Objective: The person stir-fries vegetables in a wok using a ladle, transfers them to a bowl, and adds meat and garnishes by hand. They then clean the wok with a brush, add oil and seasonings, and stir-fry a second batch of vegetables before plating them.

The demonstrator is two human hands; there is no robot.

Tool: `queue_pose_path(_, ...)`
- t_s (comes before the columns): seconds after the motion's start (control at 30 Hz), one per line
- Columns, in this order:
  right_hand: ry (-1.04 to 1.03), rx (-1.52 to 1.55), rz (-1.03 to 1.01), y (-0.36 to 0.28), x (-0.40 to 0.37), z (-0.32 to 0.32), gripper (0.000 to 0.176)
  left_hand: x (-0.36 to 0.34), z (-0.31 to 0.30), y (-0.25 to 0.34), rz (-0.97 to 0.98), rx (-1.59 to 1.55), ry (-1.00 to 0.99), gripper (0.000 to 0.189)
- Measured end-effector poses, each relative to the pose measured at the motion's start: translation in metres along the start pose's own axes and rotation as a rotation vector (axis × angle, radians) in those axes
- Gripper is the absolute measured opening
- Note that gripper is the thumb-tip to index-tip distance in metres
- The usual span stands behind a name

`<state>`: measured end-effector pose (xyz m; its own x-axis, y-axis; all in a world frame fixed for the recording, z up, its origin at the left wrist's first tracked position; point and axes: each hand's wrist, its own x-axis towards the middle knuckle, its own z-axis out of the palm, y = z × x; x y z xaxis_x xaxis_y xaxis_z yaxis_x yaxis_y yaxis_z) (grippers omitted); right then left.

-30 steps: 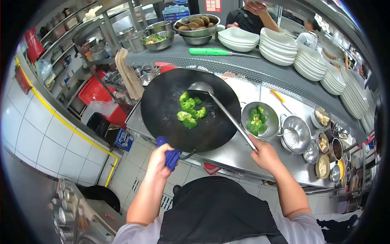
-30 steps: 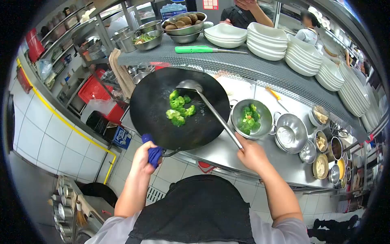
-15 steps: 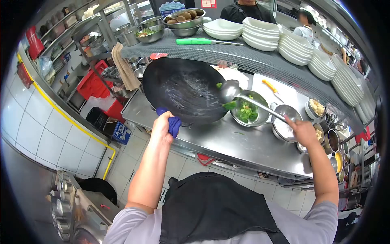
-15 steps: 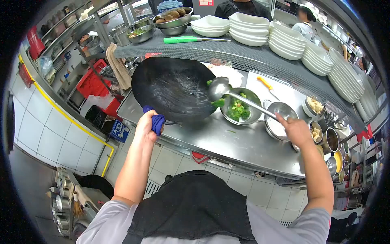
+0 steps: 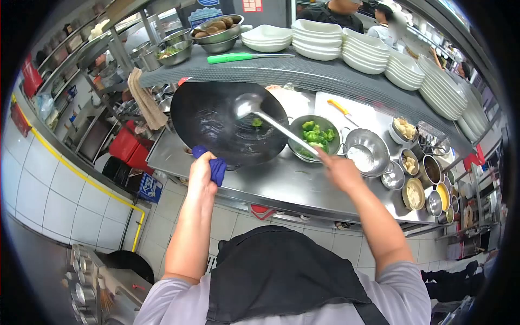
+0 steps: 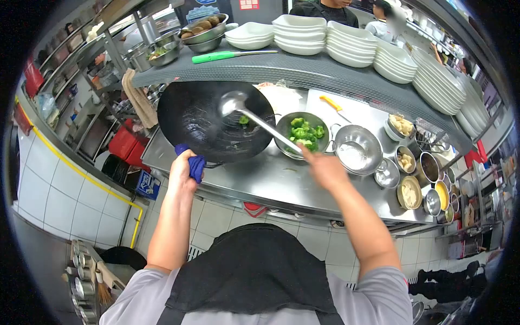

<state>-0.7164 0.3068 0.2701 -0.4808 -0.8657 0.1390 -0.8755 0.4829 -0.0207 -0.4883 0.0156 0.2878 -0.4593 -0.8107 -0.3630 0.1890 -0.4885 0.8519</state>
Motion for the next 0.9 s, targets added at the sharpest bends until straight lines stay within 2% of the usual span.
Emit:
queue_pose_path(0.07,-0.064,-0.064,0.022,-0.004,0.009,0.006,0.071,-0.015,0.004,0.008,-0.029,-0.051,-0.016,0.003)
queue_pose_path(0.13,-0.072,-0.059,-0.015,0.017,0.006,0.012,0.070,-0.018,-0.003,0.014,-0.064,-0.046,-0.036,0.004)
queue_pose_path(0.2,-0.068,-0.104,-0.063,0.054,-0.014,-0.011,0.071,-0.020,-0.010,0.018,-0.093,-0.043,-0.044,0.007)
queue_pose_path(0.27,0.009,-0.229,-0.005,0.091,-0.044,-0.026,0.071,-0.021,-0.013,0.020,-0.086,-0.041,-0.004,0.007)
queue_pose_path(0.33,0.118,-0.298,-0.067,0.120,-0.072,-0.049,0.071,-0.020,-0.013,0.017,-0.045,-0.060,0.048,0.008)
queue_pose_path(0.4,0.131,-0.425,-0.068,0.124,-0.094,-0.070,0.072,-0.007,-0.028,0.005,-0.002,-0.044,0.042,0.009)
queue_pose_path(0.5,0.170,-0.265,-0.014,0.104,-0.099,-0.059,0.069,-0.020,-0.032,0.012,0.045,-0.044,0.050,0.013)
queue_pose_path(0.6,0.127,0.094,0.035,0.058,-0.083,-0.009,0.048,-0.047,-0.059,0.027,-0.129,-0.124,-0.001,0.008)
queue_pose_path(0.63,0.071,0.256,0.047,0.035,-0.074,0.010,0.041,-0.046,-0.084,0.022,-0.179,-0.189,-0.104,0.010)
queue_pose_path(0.67,0.017,0.394,0.120,0.003,-0.067,0.028,0.023,-0.060,-0.098,0.028,-0.213,-0.248,-0.108,0.011)
queue_pose_path(0.7,-0.051,0.402,0.092,-0.011,-0.060,0.063,0.015,-0.076,-0.108,0.032,-0.243,-0.315,-0.106,0.012)
queue_pose_path(0.77,-0.120,0.631,0.140,-0.052,-0.039,0.082,0.025,-0.111,-0.131,0.030,-0.173,-0.267,0.082,0.014)
queue_pose_path(0.8,-0.076,0.691,0.114,-0.068,-0.030,0.093,0.030,-0.129,-0.147,0.025,-0.117,-0.255,0.153,0.013)
queue_pose_path(0.87,-0.045,0.774,0.002,-0.100,-0.010,0.112,0.033,-0.167,-0.175,0.021,-0.064,-0.346,0.268,0.013)
queue_pose_path(0.9,-0.100,0.777,-0.110,-0.118,-0.001,0.118,0.033,-0.189,-0.192,0.018,-0.043,-0.369,0.344,0.014)
